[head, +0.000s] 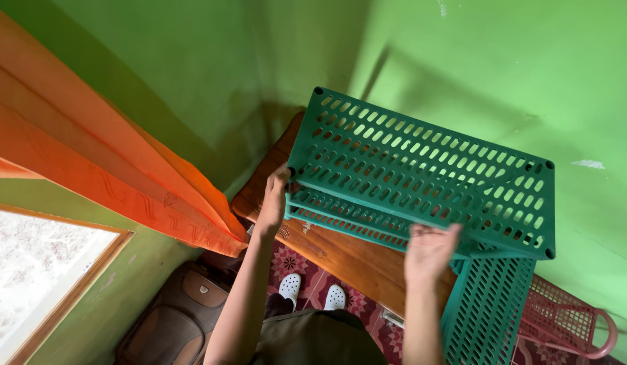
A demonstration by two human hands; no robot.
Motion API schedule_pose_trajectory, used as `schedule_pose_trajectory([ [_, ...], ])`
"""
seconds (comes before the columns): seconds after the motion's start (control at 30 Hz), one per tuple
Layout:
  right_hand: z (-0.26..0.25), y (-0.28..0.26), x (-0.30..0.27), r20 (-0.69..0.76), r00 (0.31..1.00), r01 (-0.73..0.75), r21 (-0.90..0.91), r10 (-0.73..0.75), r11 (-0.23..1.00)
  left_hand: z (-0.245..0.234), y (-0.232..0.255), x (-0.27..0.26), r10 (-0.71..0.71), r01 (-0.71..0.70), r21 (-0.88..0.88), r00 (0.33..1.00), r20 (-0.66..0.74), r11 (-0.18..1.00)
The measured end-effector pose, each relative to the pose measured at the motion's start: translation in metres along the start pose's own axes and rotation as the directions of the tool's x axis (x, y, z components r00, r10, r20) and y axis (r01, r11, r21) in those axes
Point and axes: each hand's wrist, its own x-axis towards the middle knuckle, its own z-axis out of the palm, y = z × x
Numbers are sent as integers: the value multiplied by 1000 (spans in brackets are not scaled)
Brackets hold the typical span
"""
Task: The person assembles a green plastic shelving unit on a wooden table. They insert cylindrical legs into the perforated shelves, stack the shelves, and connect horizontal bars to form a frame.
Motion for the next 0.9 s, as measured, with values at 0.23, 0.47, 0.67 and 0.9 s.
schedule_pose_trajectory([
  [0.23,79,104,-33,283,919,-116,-469,274,875,-9,-32,9,-107,107,7,994,21,994],
  [0.47,117,167,-40,280,923,-131,-416,263,900,-13,-42,14,-114,133,-140,984,135,981],
  [0.67,111,182,-40,236,940,-152,-361,248,920,-14,-36,11,-85,121,-177,976,202,977],
  [0.9,129,130,-76,293,885,12,-792,362,610,-16,-20,9,-232,253,-113,958,170,961],
])
